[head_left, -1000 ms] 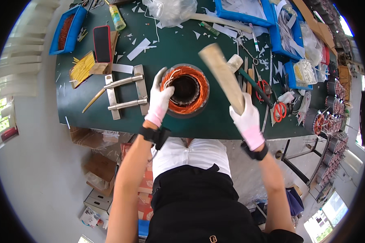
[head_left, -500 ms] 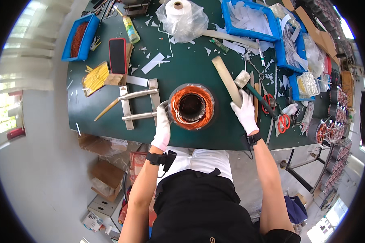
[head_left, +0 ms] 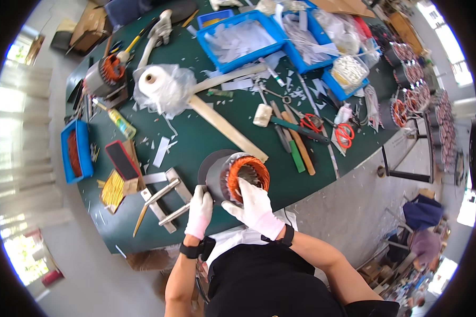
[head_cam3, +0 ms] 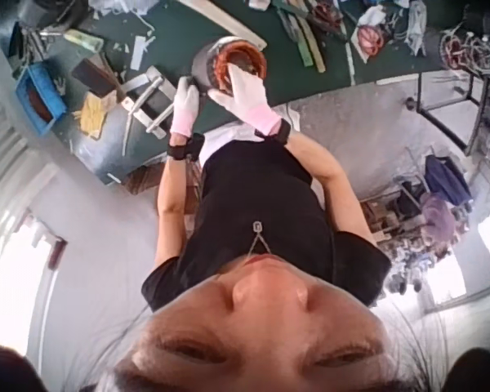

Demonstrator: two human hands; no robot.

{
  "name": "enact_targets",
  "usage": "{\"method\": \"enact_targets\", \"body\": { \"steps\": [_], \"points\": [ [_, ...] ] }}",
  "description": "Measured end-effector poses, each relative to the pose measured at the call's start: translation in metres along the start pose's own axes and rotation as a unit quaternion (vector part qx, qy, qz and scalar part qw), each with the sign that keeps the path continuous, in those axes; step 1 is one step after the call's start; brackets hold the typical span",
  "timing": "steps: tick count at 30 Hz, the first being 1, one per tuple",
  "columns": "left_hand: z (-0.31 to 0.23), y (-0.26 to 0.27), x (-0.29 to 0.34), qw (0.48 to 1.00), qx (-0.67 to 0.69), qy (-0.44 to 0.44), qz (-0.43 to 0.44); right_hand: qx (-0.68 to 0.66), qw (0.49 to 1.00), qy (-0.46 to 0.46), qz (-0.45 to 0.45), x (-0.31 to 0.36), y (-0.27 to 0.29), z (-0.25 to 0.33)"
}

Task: The person is assembling and shaping components of electric motor stators on a workbench.

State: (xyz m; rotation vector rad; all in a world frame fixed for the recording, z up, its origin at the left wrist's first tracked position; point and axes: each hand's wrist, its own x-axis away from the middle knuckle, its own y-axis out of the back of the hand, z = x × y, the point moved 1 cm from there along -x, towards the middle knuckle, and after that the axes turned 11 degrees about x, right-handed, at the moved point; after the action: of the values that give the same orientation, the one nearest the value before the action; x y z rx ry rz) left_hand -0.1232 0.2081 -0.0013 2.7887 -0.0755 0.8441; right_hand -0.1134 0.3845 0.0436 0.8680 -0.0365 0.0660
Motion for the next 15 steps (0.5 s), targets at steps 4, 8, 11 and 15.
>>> {"method": "enact_targets", "body": {
  "steps": [4, 8, 11, 15],
  "points": [
    [0.031, -0.003, -0.023, 0.967, -0.152, -0.197, 0.060, -0.058, 0.984, -0.124, -0.116, 0.007, -0.006, -0.040],
    [0.014, -0.046, -0.007, 0.782, -0.587, -0.160, 0.139, -0.241, 0.933, -0.243, -0.112, 0.017, 0.002, -0.094],
    [0.032, -0.053, -0.012, 0.742, -0.640, -0.176, 0.096, -0.429, 0.852, -0.266, -0.136, 0.035, -0.011, -0.139],
    [0.015, -0.041, -0.032, 0.750, -0.645, -0.138, 0.041, -0.494, 0.808, -0.278, -0.161, 0.057, -0.016, -0.166]
  ]
}}
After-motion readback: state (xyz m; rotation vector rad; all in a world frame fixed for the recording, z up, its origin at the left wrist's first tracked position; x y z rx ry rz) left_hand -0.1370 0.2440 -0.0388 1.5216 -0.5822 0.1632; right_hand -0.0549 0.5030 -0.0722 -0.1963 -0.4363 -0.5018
